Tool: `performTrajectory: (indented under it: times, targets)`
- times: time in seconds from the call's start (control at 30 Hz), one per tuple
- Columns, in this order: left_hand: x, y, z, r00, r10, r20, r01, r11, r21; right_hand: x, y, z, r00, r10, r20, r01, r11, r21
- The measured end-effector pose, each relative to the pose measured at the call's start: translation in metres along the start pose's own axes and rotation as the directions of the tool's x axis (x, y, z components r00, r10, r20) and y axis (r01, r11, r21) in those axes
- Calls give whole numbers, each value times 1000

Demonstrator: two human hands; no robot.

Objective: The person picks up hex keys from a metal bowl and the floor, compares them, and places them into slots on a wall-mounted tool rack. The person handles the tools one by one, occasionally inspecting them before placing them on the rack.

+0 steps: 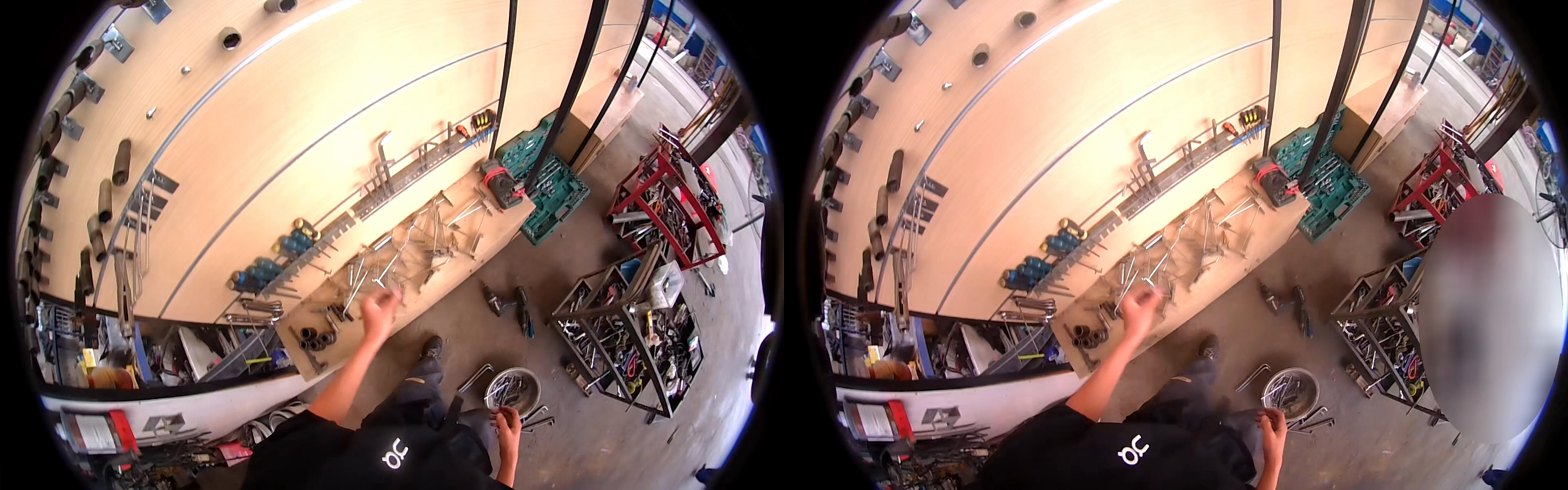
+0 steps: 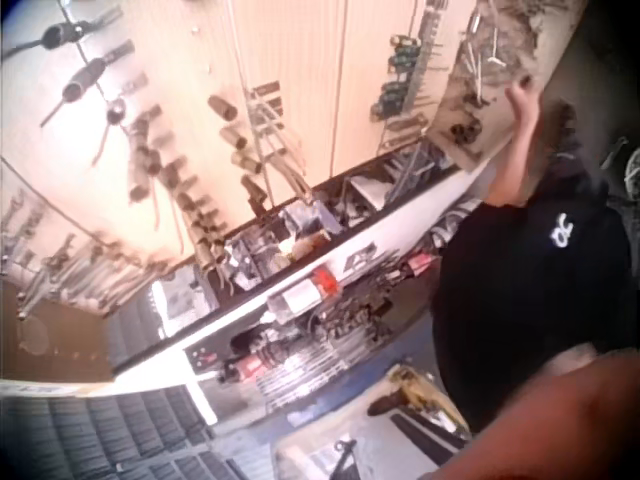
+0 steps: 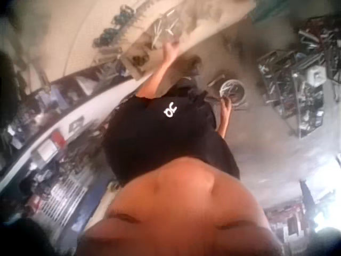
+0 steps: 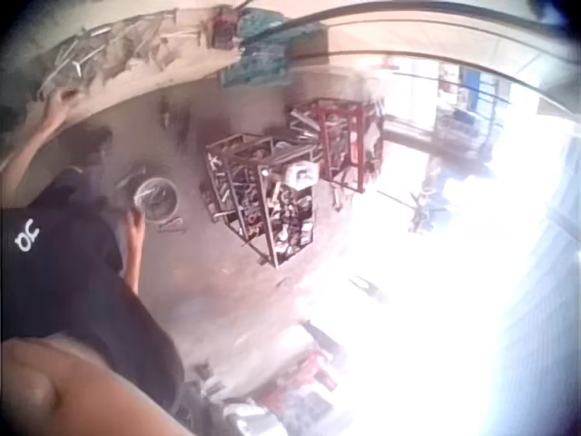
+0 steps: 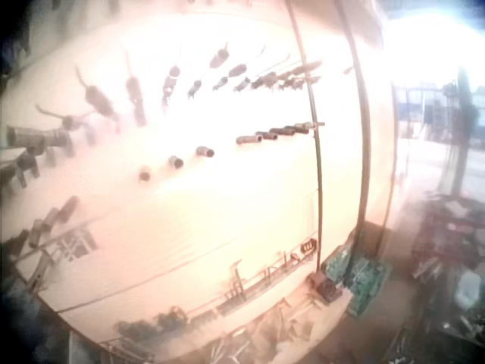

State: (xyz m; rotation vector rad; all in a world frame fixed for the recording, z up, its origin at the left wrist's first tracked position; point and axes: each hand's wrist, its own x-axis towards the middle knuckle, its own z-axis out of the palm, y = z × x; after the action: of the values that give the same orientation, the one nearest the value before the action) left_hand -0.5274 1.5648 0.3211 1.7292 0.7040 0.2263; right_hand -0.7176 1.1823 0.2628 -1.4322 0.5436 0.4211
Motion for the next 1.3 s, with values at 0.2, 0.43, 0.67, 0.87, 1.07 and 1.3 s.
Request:
performTrajectory:
  times: [0.2,0.43,0.67,0.87,1.07,1.3]
  targets:
    - [139,29,-32,933,41,-358,-263,758,-598,17,-26,20,995,-94,-19,94,995,45]
    - [183,22,-19,903,-60,-426,-260,712,-652,86,-57,18,990,-77,115,86,993,-75]
    - [193,23,-15,875,-8,-485,-293,788,-542,153,-130,-3,982,-36,185,69,982,-177]
    - [187,27,-13,803,82,-590,-350,867,-356,190,-168,-10,970,-72,234,132,959,-252]
    - [186,23,-25,815,147,-560,-272,951,-146,209,-178,9,958,-82,273,148,962,-229]
    - [192,58,-45,866,433,-249,-324,866,381,210,-176,26,963,-52,266,116,967,-229]
